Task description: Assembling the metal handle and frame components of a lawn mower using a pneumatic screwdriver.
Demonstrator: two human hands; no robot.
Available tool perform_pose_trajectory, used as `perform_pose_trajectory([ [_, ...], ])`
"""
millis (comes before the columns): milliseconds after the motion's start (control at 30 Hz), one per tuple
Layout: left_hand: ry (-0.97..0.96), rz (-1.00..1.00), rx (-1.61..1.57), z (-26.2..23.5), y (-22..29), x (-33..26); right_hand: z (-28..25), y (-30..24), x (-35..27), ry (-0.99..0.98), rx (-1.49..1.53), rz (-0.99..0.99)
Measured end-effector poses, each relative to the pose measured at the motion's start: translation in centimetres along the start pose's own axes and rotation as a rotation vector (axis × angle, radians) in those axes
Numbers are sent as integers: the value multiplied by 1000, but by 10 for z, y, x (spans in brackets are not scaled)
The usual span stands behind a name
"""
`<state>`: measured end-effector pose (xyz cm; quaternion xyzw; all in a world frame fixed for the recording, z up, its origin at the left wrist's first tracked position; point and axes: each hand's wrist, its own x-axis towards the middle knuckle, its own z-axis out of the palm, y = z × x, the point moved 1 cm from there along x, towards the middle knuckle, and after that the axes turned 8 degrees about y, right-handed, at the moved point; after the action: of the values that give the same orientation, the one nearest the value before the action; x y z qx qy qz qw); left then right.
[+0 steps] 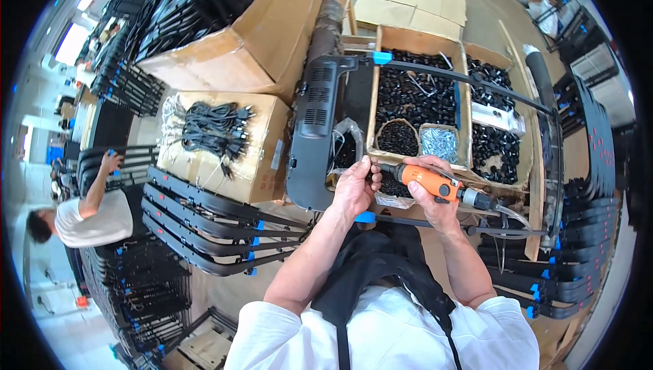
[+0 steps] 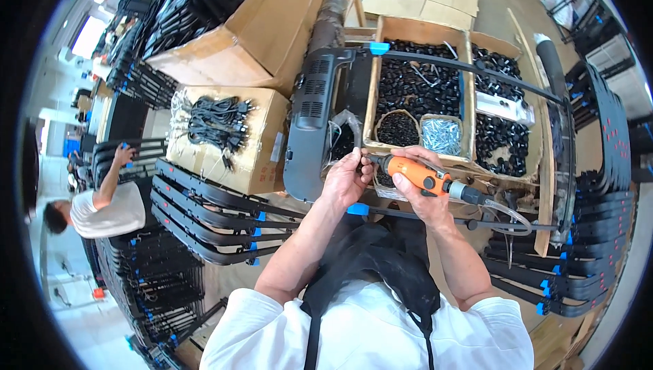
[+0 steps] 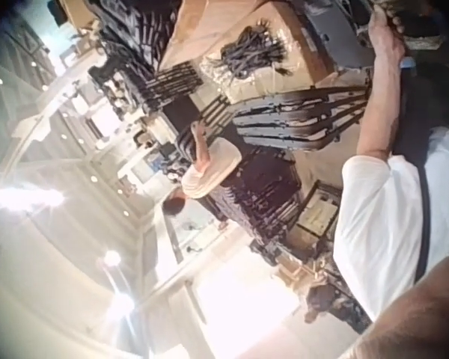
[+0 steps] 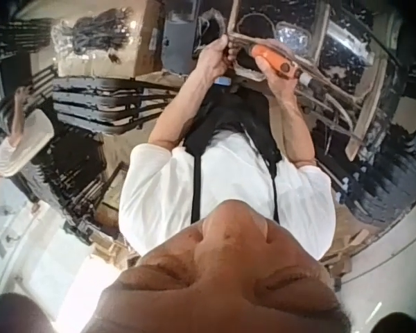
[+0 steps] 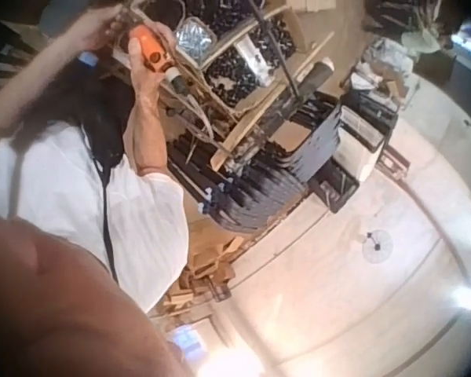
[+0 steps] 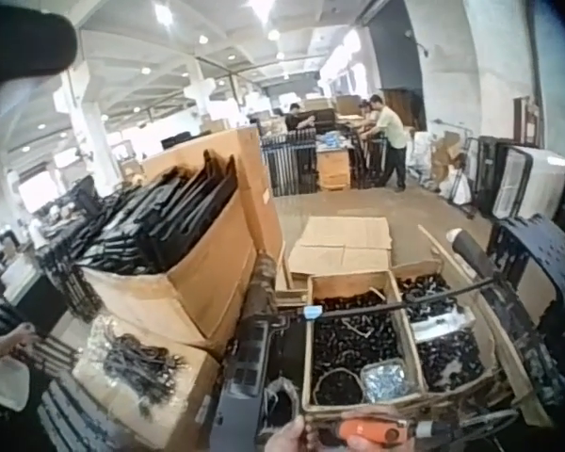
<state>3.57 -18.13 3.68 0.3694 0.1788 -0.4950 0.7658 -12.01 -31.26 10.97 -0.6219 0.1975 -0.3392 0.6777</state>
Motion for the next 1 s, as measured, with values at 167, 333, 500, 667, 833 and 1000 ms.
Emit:
perform_pose_trajectory([
  [167,82,-20,32,-7,18,9,26,2,19,-20,-75,43],
  [333,89,-75,-92,-5,48,16,63,6,44,-15,-88,26],
  [500,59,38,-213,-15,81,14,118,3,85,-44,-124,54],
  [667,25,97,-50,-61,100,0,177,2,134,-155,-258,79],
  [833,25,154,-2,-99,105,8,227,25,162,-311,-330,122],
  [1000,34,181,-2,-101,104,10,247,39,166,-356,-400,199],
])
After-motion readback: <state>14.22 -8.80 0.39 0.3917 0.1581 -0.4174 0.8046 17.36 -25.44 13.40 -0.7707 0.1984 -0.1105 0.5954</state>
